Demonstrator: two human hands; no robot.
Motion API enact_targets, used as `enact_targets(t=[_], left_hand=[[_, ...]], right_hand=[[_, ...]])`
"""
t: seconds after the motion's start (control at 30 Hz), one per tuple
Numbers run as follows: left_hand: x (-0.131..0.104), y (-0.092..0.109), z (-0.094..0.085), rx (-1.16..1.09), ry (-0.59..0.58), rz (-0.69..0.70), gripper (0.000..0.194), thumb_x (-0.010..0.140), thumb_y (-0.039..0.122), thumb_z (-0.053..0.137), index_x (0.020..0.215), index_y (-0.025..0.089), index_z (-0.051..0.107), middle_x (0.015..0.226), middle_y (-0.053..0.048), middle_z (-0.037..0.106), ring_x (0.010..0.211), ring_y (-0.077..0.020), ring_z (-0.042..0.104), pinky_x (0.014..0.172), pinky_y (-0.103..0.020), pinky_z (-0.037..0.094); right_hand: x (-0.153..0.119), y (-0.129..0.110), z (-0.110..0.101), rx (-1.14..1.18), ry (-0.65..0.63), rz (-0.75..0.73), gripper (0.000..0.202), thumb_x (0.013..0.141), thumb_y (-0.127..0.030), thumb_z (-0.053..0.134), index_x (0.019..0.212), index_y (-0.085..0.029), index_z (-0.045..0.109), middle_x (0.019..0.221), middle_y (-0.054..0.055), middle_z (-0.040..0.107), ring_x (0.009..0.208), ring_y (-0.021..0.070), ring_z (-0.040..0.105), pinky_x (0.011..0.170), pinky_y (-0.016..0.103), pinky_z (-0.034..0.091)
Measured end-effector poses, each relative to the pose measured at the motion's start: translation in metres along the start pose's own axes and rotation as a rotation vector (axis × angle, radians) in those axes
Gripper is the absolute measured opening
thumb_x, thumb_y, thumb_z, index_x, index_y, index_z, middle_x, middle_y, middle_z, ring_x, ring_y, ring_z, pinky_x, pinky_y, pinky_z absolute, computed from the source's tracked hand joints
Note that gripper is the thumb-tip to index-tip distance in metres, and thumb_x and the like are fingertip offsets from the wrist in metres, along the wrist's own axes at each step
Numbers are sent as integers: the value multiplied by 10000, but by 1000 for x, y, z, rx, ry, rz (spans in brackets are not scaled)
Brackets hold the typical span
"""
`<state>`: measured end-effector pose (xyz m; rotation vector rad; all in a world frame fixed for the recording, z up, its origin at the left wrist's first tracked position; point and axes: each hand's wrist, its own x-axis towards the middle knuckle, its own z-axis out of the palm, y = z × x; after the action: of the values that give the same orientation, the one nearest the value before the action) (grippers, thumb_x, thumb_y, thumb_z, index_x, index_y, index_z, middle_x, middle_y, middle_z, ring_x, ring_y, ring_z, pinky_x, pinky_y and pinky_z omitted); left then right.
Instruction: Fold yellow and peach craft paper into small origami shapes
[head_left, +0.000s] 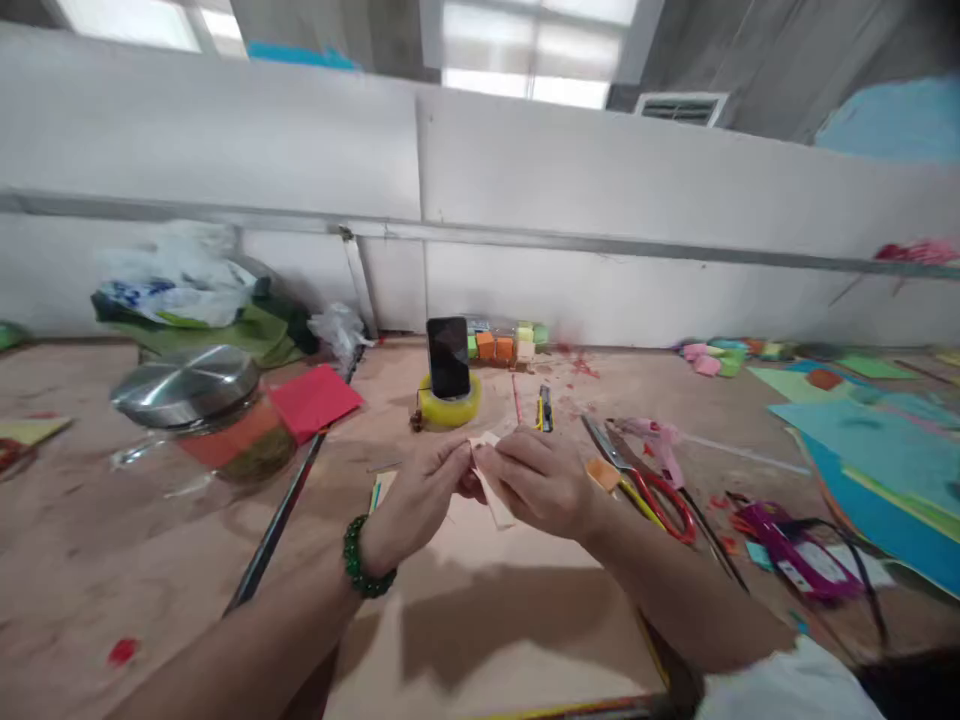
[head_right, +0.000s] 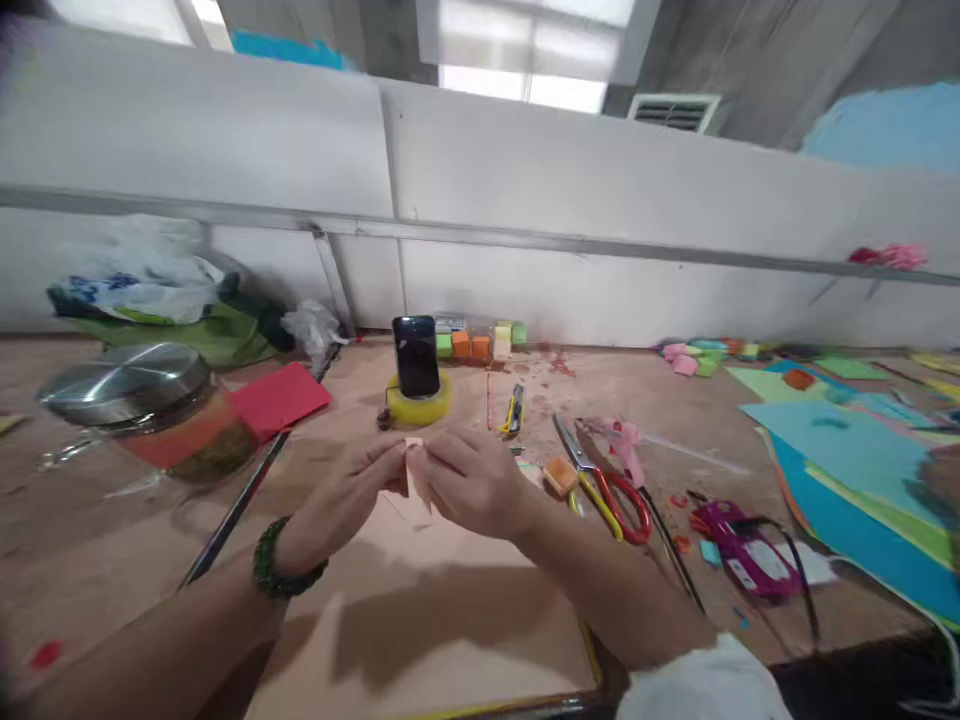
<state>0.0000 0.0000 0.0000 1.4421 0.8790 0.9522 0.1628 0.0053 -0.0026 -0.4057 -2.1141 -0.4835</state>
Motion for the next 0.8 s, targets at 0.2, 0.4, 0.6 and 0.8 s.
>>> enact_targets(t=[0.2, 0.4, 0.6, 0.8], left_hand=[[-3, -3, 2, -92, 42, -30, 368, 776, 518, 598, 683, 166, 554, 647, 22, 529, 612, -114, 503, 593, -227, 457], [-2, -8, 5, -258, 88, -91, 236, 743, 400, 591, 695, 169, 580, 660, 15, 562, 632, -127, 520, 595, -230, 465], [-5, -12, 0, -103, 107, 14, 200, 783, 390, 555, 756, 196, 599, 763, -18, 616, 753, -173, 572, 676, -271, 505], [-3, -10, 0, 247, 95, 194, 335, 906, 469, 409, 742, 202, 528, 716, -17, 583, 676, -165, 557, 629, -283, 484]], right_hand=[[-1, 3, 3, -15, -9, -1, 144, 891, -65, 524, 822, -112, 642, 672, 70, 616, 642, 150, 565, 611, 265, 508], [-3, 0, 2, -122, -57, -25, 198, 897, -90, 519, 753, -153, 638, 657, 44, 611, 616, 143, 536, 555, 264, 464], [1, -3, 1, -136, -138, -4, 159, 847, -102, 511, 769, -150, 641, 673, 44, 639, 603, 153, 518, 520, 277, 428], [4, -1, -4, 223, -142, 365, 136, 864, -142, 504, 868, -159, 639, 778, 53, 660, 680, 138, 594, 625, 260, 501]])
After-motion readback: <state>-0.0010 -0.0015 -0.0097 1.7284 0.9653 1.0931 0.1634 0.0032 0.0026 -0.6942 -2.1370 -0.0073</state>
